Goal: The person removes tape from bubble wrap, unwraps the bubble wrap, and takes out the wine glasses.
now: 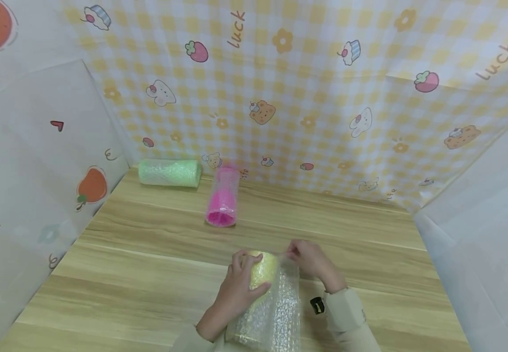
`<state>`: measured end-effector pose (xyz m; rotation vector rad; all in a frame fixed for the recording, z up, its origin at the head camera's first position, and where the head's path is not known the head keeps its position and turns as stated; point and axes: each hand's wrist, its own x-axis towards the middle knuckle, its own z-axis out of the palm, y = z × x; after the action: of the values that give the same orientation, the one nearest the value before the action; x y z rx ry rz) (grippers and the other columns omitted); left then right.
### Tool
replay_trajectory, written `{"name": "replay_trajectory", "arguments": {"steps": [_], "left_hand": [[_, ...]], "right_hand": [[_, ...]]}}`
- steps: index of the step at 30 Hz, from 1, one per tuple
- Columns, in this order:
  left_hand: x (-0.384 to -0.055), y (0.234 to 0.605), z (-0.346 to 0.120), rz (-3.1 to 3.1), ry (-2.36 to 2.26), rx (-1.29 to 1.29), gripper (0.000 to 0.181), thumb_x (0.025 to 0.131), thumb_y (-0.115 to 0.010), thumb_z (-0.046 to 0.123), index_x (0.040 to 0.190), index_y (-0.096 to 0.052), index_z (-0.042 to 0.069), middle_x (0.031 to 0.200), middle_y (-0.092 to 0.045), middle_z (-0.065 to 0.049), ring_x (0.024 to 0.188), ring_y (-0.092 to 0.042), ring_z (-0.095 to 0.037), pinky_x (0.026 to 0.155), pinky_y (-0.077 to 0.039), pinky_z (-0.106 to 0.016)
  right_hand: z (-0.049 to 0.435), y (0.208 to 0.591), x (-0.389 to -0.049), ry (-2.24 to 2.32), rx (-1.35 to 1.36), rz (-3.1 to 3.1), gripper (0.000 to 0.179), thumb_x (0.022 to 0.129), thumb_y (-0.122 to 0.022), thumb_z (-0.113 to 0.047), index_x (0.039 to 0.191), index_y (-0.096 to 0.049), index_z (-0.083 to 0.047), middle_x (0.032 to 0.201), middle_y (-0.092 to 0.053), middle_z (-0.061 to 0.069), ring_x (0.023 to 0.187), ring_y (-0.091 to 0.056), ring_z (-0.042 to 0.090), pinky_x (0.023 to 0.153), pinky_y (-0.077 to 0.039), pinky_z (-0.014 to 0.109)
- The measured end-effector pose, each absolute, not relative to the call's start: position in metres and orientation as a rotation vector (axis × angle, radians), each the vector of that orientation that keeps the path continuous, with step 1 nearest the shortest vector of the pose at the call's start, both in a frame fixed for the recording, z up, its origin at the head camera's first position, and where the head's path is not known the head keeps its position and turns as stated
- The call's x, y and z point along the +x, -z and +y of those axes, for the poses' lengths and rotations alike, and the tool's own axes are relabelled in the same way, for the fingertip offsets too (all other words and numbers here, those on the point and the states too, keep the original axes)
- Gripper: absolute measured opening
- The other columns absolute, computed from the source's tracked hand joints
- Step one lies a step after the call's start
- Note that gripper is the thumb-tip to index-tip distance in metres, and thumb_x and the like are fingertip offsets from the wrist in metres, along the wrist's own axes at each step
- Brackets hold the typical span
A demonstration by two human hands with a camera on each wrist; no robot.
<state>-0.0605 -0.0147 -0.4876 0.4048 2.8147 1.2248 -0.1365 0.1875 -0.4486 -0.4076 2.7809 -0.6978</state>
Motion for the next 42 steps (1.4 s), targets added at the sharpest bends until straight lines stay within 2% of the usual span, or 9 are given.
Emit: {"name": "replay_trajectory", "arguments": {"steps": [12,19,25,31,36,39,42], "left_hand": [[-0.059,0.485,-0.016,2.805,-1.240,0.402,0.064,0.082,-0.067,0.038,0.134,-0.040,0.014,0.141,-0.024,-0.023,0.106,-0.048,-0.039,0.050,-0.035,-0.010],[-0.060,0.486,-0.016,2.803,-1.248,0.401,0.063,0.082,-0.067,0.038,0.134,-0.040,0.014,0.141,-0.025,-0.023,0.106,-0.048,-0.038,0.050,-0.035,-0.009],[-0.059,0.485,-0.016,2.789,-1.260,0.386,0.064,0.083,-0.066,0.040,0.135,-0.040,0.015,0.141,-0.024,-0.021,0.109,-0.047,-0.038,0.051,-0.036,-0.010],[-0.058,0.483,-0.018,2.785,-1.271,0.367,0.065,0.082,-0.066,0.041,0.136,-0.040,0.015,0.142,-0.024,-0.021,0.109,-0.047,-0.039,0.051,-0.037,-0.010],[-0.059,0.483,-0.018,2.771,-1.289,0.354,0.064,0.082,-0.066,0.039,0.135,-0.040,0.015,0.142,-0.023,-0.020,0.110,-0.047,-0.040,0.050,-0.037,-0.010],[-0.059,0.484,-0.018,2.757,-1.303,0.350,0.063,0.082,-0.067,0.039,0.134,-0.040,0.016,0.141,-0.023,-0.019,0.111,-0.047,-0.040,0.050,-0.037,-0.010],[-0.059,0.485,-0.018,2.748,-1.313,0.344,0.062,0.082,-0.067,0.039,0.133,-0.041,0.017,0.141,-0.024,-0.018,0.112,-0.046,-0.040,0.050,-0.038,-0.012]], "right_hand": [[0.202,0.460,-0.151,0.546,-0.327,2.838,0.004,0.082,-0.067,-0.011,0.084,-0.067,-0.008,0.080,-0.063,0.000,0.071,-0.056,0.014,0.069,-0.051,0.035],[0.203,0.479,-0.162,0.449,-0.306,2.859,0.004,0.084,-0.065,-0.011,0.084,-0.066,-0.008,0.080,-0.067,0.002,0.073,-0.059,0.017,0.072,-0.051,0.038],[0.199,0.489,-0.172,0.379,-0.246,2.820,0.005,0.084,-0.061,-0.010,0.080,-0.064,-0.007,0.068,-0.058,0.001,0.059,-0.049,0.014,0.055,-0.044,0.027],[0.196,0.488,-0.176,0.346,-0.269,2.871,0.005,0.080,-0.064,-0.008,0.083,-0.061,-0.007,0.076,-0.063,0.004,0.068,-0.056,0.017,0.065,-0.050,0.034],[0.191,0.489,-0.175,0.424,-0.251,2.854,0.008,0.077,-0.062,-0.004,0.085,-0.061,-0.005,0.079,-0.063,0.006,0.070,-0.057,0.020,0.063,-0.051,0.033],[0.188,0.484,-0.169,0.498,-0.189,2.804,0.007,0.080,-0.056,-0.002,0.084,-0.061,-0.002,0.079,-0.062,0.008,0.069,-0.056,0.020,0.062,-0.051,0.033],[0.186,0.472,-0.158,0.599,-0.157,2.736,0.013,0.085,-0.051,-0.002,0.091,-0.062,0.002,0.086,-0.065,0.012,0.076,-0.060,0.024,0.068,-0.054,0.038]]}}
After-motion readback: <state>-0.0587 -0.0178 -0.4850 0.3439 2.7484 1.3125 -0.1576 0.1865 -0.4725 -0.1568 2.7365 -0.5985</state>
